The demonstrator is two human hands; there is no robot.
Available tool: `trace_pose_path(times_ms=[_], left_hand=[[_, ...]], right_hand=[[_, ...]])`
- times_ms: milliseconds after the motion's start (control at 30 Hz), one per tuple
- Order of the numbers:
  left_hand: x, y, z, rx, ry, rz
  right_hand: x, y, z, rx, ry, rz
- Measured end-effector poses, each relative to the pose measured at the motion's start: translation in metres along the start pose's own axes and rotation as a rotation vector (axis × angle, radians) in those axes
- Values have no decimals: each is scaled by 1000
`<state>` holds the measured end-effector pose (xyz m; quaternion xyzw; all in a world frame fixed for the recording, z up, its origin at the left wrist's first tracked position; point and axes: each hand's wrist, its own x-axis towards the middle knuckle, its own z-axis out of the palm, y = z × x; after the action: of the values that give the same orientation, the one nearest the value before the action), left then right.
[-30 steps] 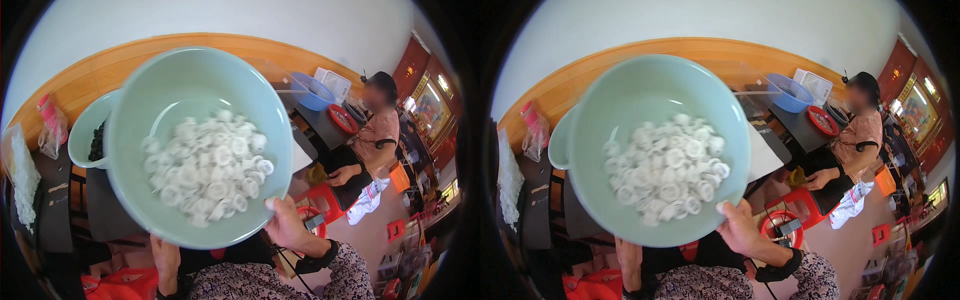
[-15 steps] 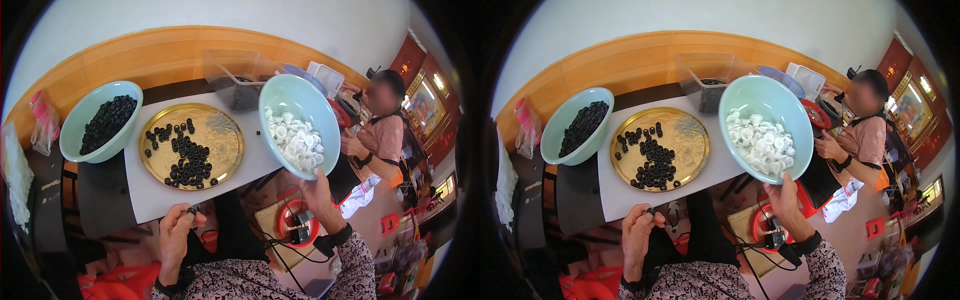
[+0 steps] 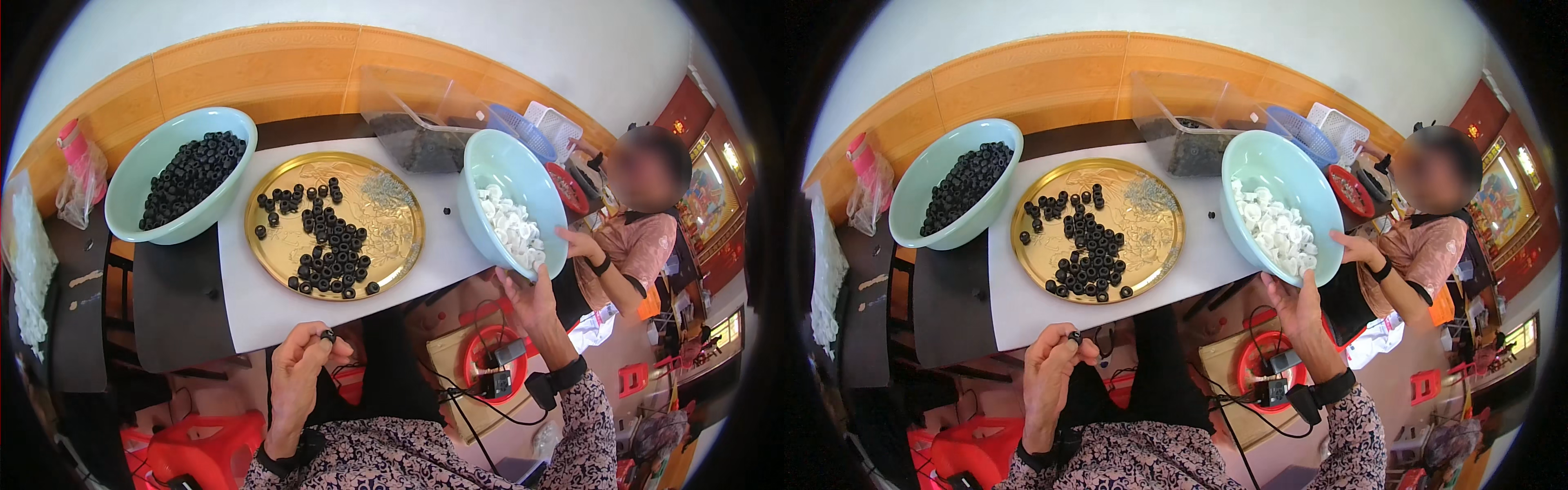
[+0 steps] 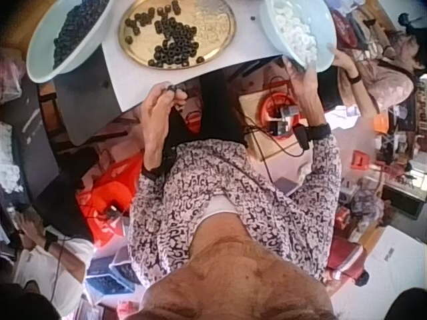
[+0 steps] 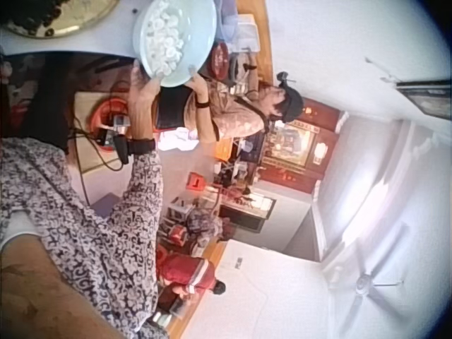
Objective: Assembling small black components into white plastic holders.
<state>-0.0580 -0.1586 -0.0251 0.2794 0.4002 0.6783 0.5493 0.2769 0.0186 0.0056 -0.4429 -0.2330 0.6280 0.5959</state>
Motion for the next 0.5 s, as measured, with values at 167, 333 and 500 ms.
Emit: trace_pose_path(times_ms=[167, 333, 500], left_hand=[[3, 4, 4, 15, 19, -21], [6, 5, 6, 39, 35, -27], [9, 9, 5, 31, 55, -25]], right_hand=[[4, -9, -6, -6, -52, -80], [-4, 1, 28, -117, -98, -89], [-18, 47, 95, -668, -423, -158]])
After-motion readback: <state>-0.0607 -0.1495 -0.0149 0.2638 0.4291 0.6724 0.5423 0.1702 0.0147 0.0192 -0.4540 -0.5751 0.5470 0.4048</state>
